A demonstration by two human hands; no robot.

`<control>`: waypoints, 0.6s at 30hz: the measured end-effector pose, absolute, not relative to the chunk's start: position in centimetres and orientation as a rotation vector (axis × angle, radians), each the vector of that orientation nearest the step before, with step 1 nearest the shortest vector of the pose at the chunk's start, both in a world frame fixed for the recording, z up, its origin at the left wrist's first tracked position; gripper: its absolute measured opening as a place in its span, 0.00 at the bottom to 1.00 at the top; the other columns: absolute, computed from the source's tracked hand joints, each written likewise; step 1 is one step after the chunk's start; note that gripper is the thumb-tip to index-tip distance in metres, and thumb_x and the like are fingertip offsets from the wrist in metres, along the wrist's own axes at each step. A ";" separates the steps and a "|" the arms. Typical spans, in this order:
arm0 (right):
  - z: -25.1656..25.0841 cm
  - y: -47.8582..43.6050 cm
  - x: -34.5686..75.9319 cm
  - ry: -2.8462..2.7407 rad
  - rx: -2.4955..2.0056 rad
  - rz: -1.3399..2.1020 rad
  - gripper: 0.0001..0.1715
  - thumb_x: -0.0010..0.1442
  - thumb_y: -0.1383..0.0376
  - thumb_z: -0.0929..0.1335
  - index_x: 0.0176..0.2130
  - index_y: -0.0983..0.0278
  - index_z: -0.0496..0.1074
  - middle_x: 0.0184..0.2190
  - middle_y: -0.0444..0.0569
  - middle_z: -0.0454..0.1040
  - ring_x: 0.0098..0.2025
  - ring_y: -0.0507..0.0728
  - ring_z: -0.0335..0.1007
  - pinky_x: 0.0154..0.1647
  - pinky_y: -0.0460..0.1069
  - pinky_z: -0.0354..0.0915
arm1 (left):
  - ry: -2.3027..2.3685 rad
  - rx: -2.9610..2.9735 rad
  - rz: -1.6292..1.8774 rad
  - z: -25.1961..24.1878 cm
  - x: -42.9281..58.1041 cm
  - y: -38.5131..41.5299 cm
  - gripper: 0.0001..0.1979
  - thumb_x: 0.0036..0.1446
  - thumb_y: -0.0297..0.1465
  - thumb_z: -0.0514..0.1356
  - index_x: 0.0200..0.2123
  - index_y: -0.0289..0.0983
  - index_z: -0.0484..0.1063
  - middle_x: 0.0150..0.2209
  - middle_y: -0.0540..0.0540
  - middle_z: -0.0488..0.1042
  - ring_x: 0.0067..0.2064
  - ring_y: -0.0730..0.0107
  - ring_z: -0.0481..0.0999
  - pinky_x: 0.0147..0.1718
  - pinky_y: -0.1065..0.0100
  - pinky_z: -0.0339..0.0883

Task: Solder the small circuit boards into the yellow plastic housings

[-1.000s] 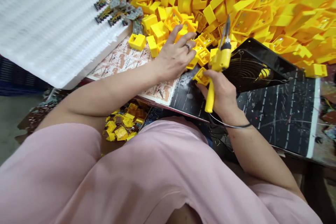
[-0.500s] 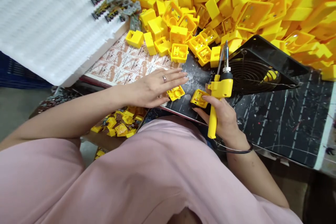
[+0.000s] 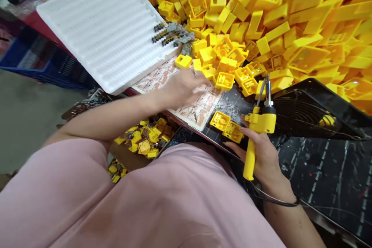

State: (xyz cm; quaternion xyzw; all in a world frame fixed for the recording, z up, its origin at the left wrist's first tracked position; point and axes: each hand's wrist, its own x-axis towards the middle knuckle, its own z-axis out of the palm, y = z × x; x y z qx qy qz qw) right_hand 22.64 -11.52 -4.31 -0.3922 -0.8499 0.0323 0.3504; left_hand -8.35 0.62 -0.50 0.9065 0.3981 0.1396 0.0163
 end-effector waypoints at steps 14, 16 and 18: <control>-5.3 -9.9 19.1 -2.207 -1.011 -0.052 0.35 0.63 0.63 0.77 0.65 0.57 0.66 0.40 0.48 0.82 0.40 0.60 0.81 0.48 0.56 0.76 | 1.499 2.099 1.200 5.2 -17.6 13.8 0.42 0.61 0.63 0.54 0.52 0.28 0.76 0.45 0.50 0.83 0.46 0.65 0.81 0.50 0.39 0.77; -5.5 -9.8 19.1 -2.188 -1.028 -0.061 0.38 0.62 0.61 0.78 0.66 0.57 0.65 0.45 0.52 0.82 0.47 0.65 0.82 0.57 0.63 0.74 | 1.345 2.111 1.170 6.9 -16.4 11.0 0.25 0.64 0.49 0.59 0.49 0.34 0.79 0.44 0.51 0.84 0.48 0.57 0.85 0.49 0.42 0.76; -5.6 -9.7 19.0 -2.181 -1.033 -0.058 0.37 0.63 0.62 0.77 0.66 0.57 0.64 0.46 0.53 0.82 0.47 0.65 0.82 0.56 0.63 0.75 | 1.162 1.997 1.081 7.7 -14.6 8.3 0.17 0.58 0.43 0.68 0.45 0.39 0.80 0.43 0.49 0.85 0.47 0.55 0.86 0.49 0.45 0.79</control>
